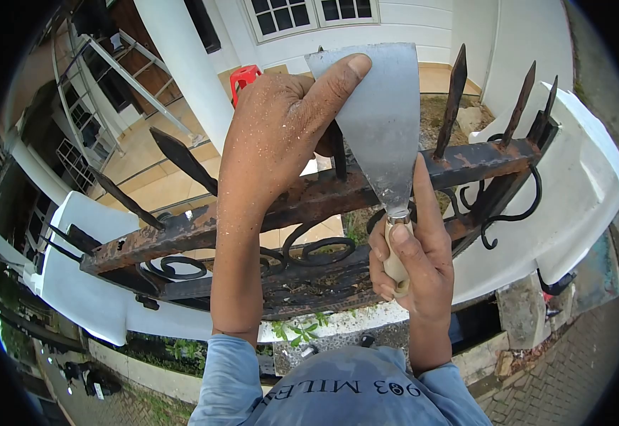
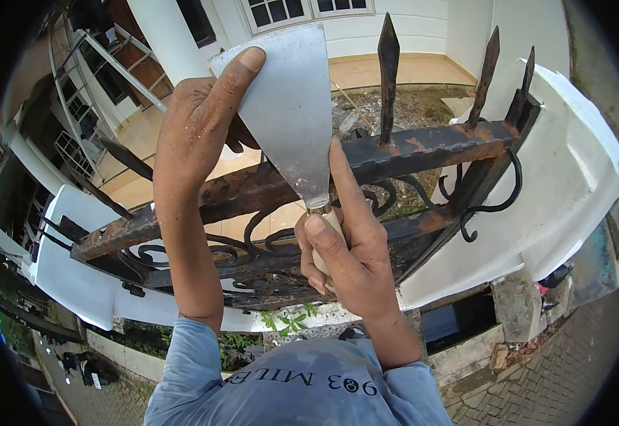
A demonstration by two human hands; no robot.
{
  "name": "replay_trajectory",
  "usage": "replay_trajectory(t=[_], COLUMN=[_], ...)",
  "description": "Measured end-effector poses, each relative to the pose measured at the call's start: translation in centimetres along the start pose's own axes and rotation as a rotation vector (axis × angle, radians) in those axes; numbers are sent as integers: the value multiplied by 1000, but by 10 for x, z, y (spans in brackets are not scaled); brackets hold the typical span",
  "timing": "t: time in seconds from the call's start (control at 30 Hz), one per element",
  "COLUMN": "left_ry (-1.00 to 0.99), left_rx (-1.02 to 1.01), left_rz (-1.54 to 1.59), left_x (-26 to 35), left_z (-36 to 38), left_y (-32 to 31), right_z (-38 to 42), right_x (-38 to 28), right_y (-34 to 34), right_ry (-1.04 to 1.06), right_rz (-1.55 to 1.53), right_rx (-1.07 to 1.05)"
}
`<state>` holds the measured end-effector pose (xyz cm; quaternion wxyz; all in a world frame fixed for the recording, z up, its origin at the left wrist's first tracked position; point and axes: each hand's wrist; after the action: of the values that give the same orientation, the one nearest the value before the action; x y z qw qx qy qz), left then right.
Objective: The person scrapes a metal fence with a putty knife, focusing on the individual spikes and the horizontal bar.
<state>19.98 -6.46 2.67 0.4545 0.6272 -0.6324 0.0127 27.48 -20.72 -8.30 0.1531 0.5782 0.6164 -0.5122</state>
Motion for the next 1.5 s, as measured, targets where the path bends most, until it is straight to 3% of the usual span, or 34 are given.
replay_trajectory(t=[0.1, 0.3, 0.4, 0.5, 0.6, 0.8, 0.9, 1.03, 1.17, 1.3, 1.33, 1.43, 1.47, 1.5], left_ry=[38, 14, 27, 113, 38, 54, 8, 41, -67, 38, 77, -73, 118, 90], left_rx=[18, -13, 25, -10, 17, 22, 111, 22, 166, 28, -16, -22, -152, -135], left_rz=[-179, -25, -231, -83, -187, -21, -131, -58, -141, 98, 30, 107, 166, 216], left_x=[-2, 5, 2, 15, 7, 9, -2, 5, -8, 0, 0, -9, -7, -8], left_z=[5, 3, 6, 3, 5, 6, 13, 3, 13, 7, 9, 26, 31, 38], left_y=[2, 1, -1, 2, 0, 1, -6, 0, -15, -4, -1, -7, 0, -1], right_z=[1, -4, -1, -6, -4, -8, 4, -6, 12, 3, 7, 10, 9, 6], right_x=[0, -3, -1, -6, -6, -13, 1, -3, 4, -4, -2, 3, 2, -1], right_y=[3, 5, 10, 10, 16, 10, 21, 15, 12, 2, 4, 6, 5, 2], right_ry=[-15, 3, -19, -43, -55, -60, -84, -21, -46, -8, -41, -5, -1, -8], right_rz=[-25, -90, -118, -101, -115, -98, -131, -92, -40, 48, 18, 53, 63, 71], right_rx=[-21, -77, -83, -79, -109, -74, -142, -116, -1, -26, -2, 0, -5, -16])
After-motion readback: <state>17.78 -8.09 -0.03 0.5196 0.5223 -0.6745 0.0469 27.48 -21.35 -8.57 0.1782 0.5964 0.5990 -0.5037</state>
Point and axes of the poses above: each hand's wrist, its own z-axis away from the middle knuckle, its own y-axis out of the back of the hand, x = y × z, and after that the axes turned 4 degrees about -z, right-handed
